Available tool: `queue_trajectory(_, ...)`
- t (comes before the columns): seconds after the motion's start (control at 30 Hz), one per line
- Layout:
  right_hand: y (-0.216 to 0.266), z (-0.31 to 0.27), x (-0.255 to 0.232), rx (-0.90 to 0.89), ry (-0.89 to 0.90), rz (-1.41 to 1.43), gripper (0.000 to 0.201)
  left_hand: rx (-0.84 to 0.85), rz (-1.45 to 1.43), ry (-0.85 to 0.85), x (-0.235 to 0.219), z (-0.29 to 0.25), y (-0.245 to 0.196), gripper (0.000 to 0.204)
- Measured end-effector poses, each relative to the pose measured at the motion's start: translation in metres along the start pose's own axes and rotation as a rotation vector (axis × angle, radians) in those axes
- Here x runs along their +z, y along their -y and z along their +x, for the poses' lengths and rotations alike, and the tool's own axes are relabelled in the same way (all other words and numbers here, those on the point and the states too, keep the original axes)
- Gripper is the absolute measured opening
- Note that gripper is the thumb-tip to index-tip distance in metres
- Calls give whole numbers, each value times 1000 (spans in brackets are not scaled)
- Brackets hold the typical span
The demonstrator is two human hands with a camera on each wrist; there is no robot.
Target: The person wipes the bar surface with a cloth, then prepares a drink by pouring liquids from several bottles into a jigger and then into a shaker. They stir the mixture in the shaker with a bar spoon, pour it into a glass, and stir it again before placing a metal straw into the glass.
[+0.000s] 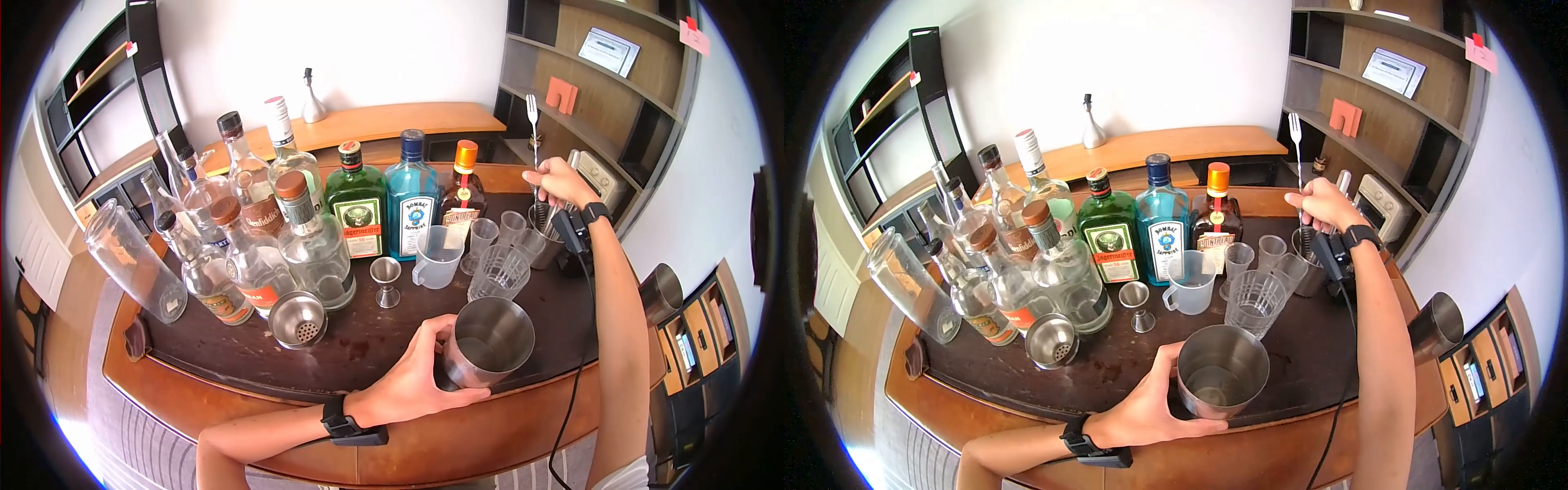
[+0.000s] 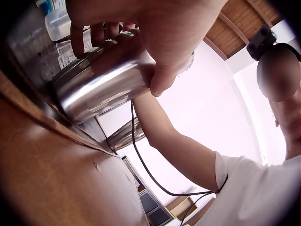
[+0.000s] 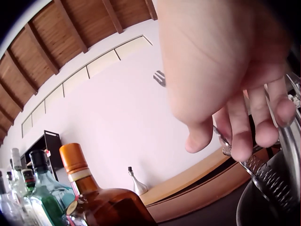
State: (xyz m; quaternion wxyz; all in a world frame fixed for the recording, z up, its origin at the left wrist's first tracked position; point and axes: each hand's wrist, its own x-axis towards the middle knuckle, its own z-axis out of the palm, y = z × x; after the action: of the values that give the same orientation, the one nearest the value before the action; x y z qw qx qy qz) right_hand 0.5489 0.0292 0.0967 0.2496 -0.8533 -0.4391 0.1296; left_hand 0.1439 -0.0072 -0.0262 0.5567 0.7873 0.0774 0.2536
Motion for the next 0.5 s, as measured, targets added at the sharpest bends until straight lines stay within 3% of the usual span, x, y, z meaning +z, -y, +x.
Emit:
queue_trajectory(0.13,-12,-20,-8,5,28,215,29,-7,-9,2,-1,0,-2,107)
queue_trajectory(0.3,-48,-1,7,23,-30,172,26,1,28,-5,-1,1,-6,107)
queue_trajectory(0.5,-36,-2,22,25,-33,85,33,3,27,-5,-1,1,-7,107)
